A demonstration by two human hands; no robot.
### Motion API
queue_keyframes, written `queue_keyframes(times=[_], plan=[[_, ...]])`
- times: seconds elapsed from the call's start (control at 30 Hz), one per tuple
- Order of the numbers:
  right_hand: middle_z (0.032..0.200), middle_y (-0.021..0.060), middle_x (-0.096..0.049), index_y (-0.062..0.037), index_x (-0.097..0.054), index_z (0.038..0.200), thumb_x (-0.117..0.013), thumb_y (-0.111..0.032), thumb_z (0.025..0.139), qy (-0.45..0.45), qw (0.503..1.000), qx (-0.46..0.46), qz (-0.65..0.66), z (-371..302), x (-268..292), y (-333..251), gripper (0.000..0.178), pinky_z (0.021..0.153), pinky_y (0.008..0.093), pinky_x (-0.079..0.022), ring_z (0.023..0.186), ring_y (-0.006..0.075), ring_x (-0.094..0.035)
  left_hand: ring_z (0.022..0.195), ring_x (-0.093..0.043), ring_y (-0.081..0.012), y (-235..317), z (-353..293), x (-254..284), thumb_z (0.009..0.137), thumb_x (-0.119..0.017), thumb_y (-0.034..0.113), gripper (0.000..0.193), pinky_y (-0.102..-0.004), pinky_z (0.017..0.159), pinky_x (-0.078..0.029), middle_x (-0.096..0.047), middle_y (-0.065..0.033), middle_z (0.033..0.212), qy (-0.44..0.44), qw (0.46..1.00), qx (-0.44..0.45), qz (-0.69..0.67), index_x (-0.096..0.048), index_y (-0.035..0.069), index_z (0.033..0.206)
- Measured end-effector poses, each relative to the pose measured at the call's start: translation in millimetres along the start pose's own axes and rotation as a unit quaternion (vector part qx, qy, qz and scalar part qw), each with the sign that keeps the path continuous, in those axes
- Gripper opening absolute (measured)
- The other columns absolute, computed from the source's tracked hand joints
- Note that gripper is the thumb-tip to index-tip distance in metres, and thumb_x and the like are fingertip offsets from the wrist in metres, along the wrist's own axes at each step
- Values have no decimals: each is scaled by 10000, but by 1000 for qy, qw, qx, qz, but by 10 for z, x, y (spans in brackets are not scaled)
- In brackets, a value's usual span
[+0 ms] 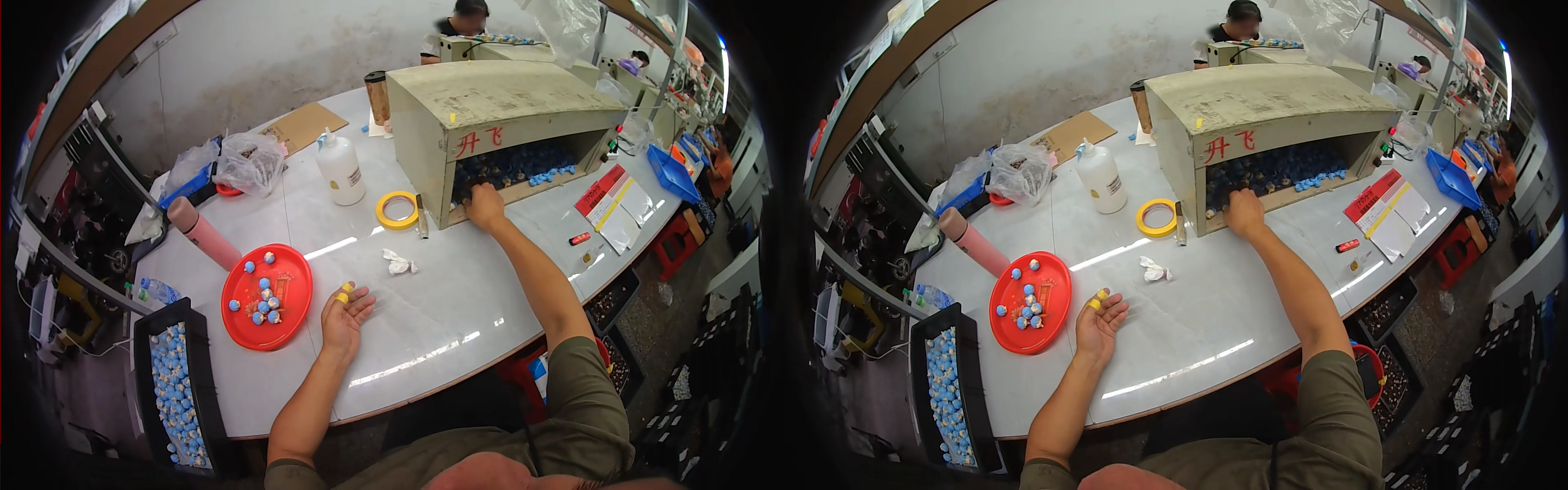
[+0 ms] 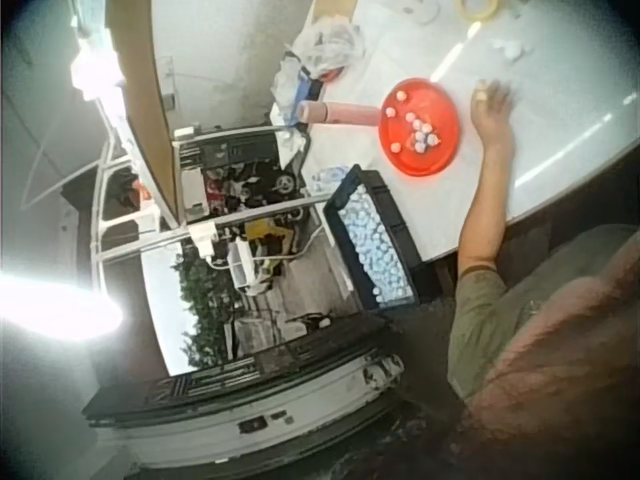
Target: The person repeatedly picks up small blue and yellow components from a red tray and a nearby box, then joins them together by hand. The assembled units are placed into a cardboard box on the right side of the table. This cycle continues throughout the clip.
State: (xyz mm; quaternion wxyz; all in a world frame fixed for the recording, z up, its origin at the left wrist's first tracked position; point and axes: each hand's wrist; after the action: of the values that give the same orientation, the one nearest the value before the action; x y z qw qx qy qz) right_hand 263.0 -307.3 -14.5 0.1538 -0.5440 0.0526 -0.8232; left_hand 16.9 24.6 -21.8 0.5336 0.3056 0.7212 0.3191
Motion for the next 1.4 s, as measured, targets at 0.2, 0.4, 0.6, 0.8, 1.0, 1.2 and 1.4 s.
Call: queue_keyframes(times=[0.2, 0.4, 0.6, 0.8, 1.0, 1.2, 1.4], plan=[[945, 126, -662, 20, -614, 1203, -642, -83, 883, 29, 943, -55, 326, -512, 125, -1, 337, 713, 350, -547, 768, 223, -657, 958, -688, -235, -33, -47, -87, 1019, -512, 180, 316, -317, 818, -585, -650, -149, 1122, -27, 998, 3, 63, -510, -1, 1279], [945, 73, -637, 15, -441, 1388, -599, -113, 960, -340, 731, -37, 590, -1375, 643, -1016, 473, 672, 269, -527, 740, 130, -628, 1053, -650, -196, -117, -152, -99, 938, -689, 143, 477, -299, 859, -547, -621, -146, 1222, -144, 964, -42, 218, -486, -27, 1336], [953, 74, -665, 16, -358, 1440, -617, -155, 954, -373, 652, -74, 656, -1794, 551, -1568, 577, 632, 246, -481, 733, 118, -619, 1148, -598, -200, -183, -130, -97, 936, -712, 214, 520, -345, 948, -529, -614, -120, 1272, -238, 923, -109, 281, -512, -13, 1358], [944, 74, -668, 6, -364, 1439, -628, -199, 948, -375, 668, -119, 631, -1884, 687, -1520, 594, 634, 243, -473, 736, 111, -613, 1108, -618, -178, -215, -208, -147, 970, -664, 208, 408, -319, 910, -534, -623, -117, 1244, -210, 942, -46, 257, -539, -13, 1289], [984, 66, -628, -9, -421, 1362, -647, -116, 923, 43, 843, -107, 525, -2135, 627, -521, 505, 694, 245, -479, 818, 125, -587, 949, -694, -188, -32, -192, -196, 976, -628, 138, 287, -257, 768, -561, -670, -146, 1144, -73, 975, 26, 210, -557, 13, 1225], [1304, 173, -466, -26, -457, 1324, -744, -253, 829, 362, 881, -303, 40, -2268, 1061, 1094, 615, 1045, 437, -339, 1241, 321, -437, 858, -699, -142, 47, -222, -262, 949, -632, 74, 221, -179, 661, -566, -687, -146, 1070, -96, 971, 134, 175, -593, 6, 1156], [1278, 184, -521, -10, -554, 1184, -757, -339, 806, 200, 912, -357, -25, -2028, 1147, 1713, 540, 1077, 508, -298, 1316, 361, -387, 897, -698, -159, 36, -249, -294, 941, -631, 64, 252, -205, 731, -585, -682, -148, 1079, -117, 960, 160, 199, -589, -17, 1175]])
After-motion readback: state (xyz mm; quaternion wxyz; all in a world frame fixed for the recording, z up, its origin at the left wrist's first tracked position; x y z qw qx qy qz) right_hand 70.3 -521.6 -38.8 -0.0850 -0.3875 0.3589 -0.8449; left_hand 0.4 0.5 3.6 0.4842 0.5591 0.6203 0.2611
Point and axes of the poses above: each hand's wrist, its own z-axis towards the middle knuckle, its own x-axis out of the back of the hand, y = z × x
